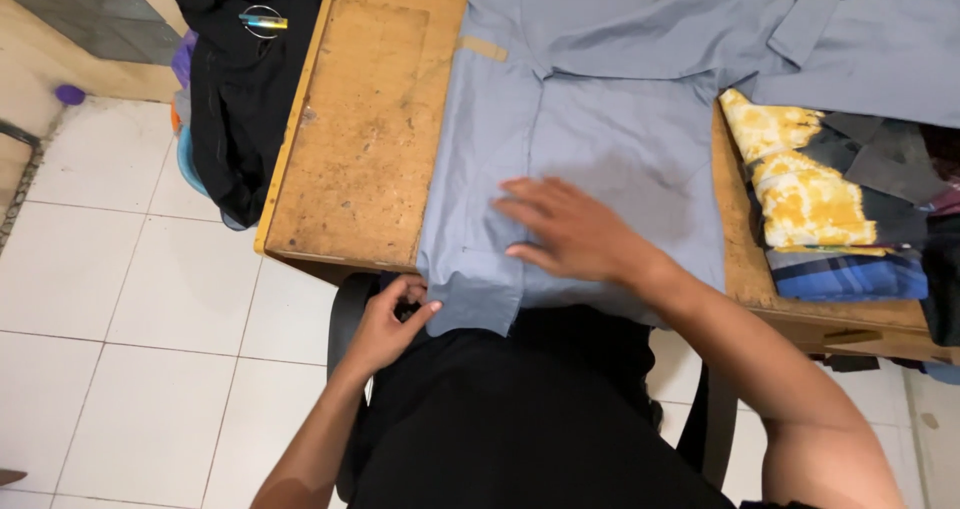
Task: The person folds a light blue long-sleeved shirt on a wooden table. They smooth the fabric, fold the sleeves inward, fold the sides toward the center, and then fold the shirt in half to create a compact bundle.
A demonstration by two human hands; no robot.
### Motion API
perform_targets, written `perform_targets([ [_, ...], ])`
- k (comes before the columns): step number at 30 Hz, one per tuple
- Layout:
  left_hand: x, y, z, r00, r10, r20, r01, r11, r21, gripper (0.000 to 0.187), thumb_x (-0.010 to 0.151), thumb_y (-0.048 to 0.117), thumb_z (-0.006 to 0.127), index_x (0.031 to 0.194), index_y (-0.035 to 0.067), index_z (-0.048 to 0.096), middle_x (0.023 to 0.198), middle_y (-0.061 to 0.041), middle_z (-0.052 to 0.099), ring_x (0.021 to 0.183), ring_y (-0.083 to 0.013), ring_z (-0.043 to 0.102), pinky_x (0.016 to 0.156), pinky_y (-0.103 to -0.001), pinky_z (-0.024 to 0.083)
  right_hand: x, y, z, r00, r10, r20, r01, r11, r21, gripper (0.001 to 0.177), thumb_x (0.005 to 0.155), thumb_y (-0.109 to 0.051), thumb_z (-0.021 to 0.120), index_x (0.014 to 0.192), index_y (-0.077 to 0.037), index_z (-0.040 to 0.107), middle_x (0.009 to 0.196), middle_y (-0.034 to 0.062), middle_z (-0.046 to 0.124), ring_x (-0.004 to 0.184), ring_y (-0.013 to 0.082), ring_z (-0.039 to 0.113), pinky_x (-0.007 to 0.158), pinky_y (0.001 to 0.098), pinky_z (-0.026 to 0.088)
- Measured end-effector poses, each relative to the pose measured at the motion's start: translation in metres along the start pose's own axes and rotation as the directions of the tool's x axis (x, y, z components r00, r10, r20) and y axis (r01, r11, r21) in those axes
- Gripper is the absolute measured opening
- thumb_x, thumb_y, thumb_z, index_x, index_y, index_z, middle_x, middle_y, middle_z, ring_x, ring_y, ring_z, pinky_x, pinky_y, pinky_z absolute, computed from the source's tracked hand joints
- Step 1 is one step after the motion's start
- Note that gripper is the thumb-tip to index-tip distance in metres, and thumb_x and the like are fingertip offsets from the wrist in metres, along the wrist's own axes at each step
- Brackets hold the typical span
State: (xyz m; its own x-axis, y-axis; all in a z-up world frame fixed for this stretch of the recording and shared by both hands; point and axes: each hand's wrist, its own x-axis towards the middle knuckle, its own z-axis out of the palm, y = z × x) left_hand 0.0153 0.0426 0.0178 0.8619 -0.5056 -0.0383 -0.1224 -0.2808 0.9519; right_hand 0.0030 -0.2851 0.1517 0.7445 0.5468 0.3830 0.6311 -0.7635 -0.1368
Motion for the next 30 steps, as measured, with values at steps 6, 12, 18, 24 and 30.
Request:
perform_targets([
  [6,-0.010,-0.015,0.011,0.998,-0.011,-0.064,-0.005,0.970,-0.243,0.016,0.095,0.005,0.073,0.097,0.006,0.057,0.071,0.001,0.048,0.074,-0.0138,0.050,0.074,-0.031,0.047,0.023,-0.009,0.029,0.960,-0.202,0.195,0.183,0.977,0.109,0.061,0.102,-0.053,0.055,0.151,-0.017,0.051,0.160,0.0157,0.043,0.148,0.0338,0.043,0.118,0.0570,0.032],
  [12,-0.008,0.029,0.004,0.997,0.006,0.081,-0.003,0.999,-0.036,0.020,0.087,0.012,0.081,0.103,0.004,0.074,0.093,-0.015,0.075,0.092,-0.0301,0.073,0.085,-0.043,0.055,0.022,0.000,0.032,0.905,-0.203,0.373,0.139,0.971,0.192,0.070,0.101,-0.059,0.049,0.158,-0.020,0.040,0.168,0.0161,0.030,0.154,0.0340,0.031,0.122,0.0601,0.020],
  [18,-0.010,0.044,-0.004,0.975,-0.083,0.208,0.103,0.991,-0.086,0.032,0.090,0.013,0.077,0.117,-0.003,0.074,0.105,-0.022,0.081,0.107,-0.0297,0.073,0.089,-0.050,0.057,0.041,0.021,0.031,0.930,-0.222,0.292,0.162,0.963,0.214,0.071,0.099,-0.064,0.051,0.153,-0.018,0.048,0.159,0.0161,0.044,0.146,0.0342,0.045,0.118,0.0578,0.032],
  [24,0.002,0.017,-0.005,0.969,-0.127,0.212,0.131,0.991,-0.004,0.025,0.095,0.022,0.075,0.077,0.005,0.076,0.062,-0.002,0.075,0.061,-0.0078,0.055,0.056,-0.029,0.049,0.078,0.087,0.051,0.946,-0.154,0.285,0.125,0.985,0.117,0.065,0.101,-0.058,0.054,0.152,-0.017,0.050,0.160,0.0186,0.043,0.146,0.0371,0.045,0.117,0.0596,0.035],
  [30,0.003,-0.005,-0.003,0.927,-0.255,0.275,0.228,0.965,0.129,0.054,0.097,0.043,0.078,0.063,0.015,0.046,0.064,0.009,0.036,0.064,-0.0020,0.037,0.053,-0.029,0.027,0.136,0.159,0.049,0.849,-0.025,0.528,-0.008,0.998,0.061,0.075,0.104,-0.059,0.034,0.164,-0.016,0.025,0.171,0.0162,0.016,0.158,0.0333,0.016,0.123,0.0586,0.008],
])
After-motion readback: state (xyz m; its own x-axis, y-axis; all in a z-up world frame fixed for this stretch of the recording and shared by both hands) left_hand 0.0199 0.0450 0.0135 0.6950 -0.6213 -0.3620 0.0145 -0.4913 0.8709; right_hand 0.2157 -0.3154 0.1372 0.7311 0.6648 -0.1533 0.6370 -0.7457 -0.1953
